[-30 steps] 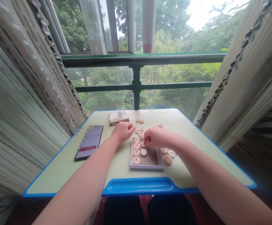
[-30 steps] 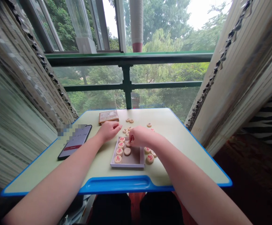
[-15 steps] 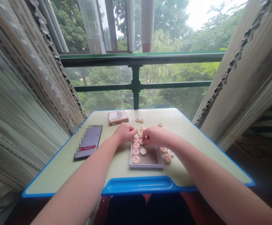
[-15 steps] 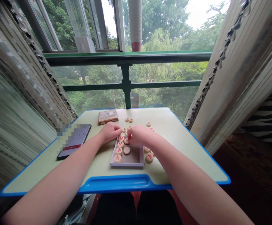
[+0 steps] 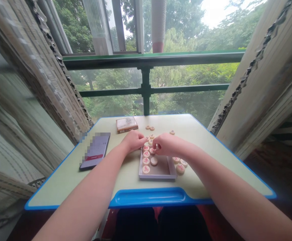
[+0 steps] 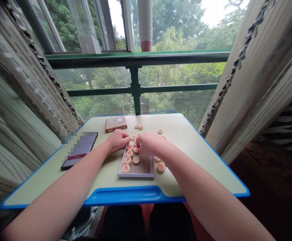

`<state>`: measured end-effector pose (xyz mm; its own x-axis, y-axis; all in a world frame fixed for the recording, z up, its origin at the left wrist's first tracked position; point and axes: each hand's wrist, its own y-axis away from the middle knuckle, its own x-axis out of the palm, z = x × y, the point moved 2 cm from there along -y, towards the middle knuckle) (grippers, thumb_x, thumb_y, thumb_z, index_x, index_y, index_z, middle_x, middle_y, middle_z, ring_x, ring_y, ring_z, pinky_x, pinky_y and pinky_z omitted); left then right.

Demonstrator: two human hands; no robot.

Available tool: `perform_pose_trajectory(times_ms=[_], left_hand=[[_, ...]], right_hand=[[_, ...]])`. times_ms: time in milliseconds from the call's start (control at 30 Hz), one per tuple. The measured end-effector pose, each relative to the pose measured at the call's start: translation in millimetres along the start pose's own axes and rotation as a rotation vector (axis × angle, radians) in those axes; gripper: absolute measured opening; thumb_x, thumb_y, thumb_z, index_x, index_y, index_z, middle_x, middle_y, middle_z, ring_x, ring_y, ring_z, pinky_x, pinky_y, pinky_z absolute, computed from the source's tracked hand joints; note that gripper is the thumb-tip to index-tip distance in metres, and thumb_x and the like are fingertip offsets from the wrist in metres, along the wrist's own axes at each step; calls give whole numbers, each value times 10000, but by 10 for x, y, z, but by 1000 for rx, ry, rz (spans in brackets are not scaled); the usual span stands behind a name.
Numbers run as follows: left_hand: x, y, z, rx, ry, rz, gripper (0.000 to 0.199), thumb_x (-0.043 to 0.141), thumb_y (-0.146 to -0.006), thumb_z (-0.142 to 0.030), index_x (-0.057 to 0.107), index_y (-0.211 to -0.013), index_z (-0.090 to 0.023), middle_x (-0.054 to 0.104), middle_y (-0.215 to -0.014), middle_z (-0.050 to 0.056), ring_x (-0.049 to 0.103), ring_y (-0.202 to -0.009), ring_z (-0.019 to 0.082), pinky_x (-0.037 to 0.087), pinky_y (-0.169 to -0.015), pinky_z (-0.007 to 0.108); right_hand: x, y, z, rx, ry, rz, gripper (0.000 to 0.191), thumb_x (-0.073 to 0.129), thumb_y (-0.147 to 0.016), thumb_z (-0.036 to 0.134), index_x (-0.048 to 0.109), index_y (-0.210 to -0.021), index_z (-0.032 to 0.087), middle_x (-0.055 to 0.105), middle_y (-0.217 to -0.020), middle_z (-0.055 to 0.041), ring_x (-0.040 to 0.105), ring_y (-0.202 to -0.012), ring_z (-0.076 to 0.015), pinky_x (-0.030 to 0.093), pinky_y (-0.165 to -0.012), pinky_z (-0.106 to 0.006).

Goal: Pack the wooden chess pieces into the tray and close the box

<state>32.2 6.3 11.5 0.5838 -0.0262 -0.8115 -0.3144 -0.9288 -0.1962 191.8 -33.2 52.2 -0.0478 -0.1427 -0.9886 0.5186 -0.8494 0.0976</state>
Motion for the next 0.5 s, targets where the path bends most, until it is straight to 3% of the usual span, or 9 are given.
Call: perform_pose_trajectory(times_ms=[333,500], left_hand=[[11,4,15,8,21,-10,267,431,-641,-283,408,-405,-160,377,-387,-39,315,-430,76,235,-441,223],[0,14,-3,-17,25,-4,262,429,-637,-277,405,-404,-161,370,-381,-38,316,-426,78,229,-439,226]], right_hand=[[-19,5,12,-2,-28,6,222,570,-699,374,674,-826,224,657,-794,-25,523,-591,-121,300,-467,-211],[-63,104,114,-103,-61,150,300,598,-649,484,678,-776,225,649,-734,-9,532,-607,-134,304,-474,-221]])
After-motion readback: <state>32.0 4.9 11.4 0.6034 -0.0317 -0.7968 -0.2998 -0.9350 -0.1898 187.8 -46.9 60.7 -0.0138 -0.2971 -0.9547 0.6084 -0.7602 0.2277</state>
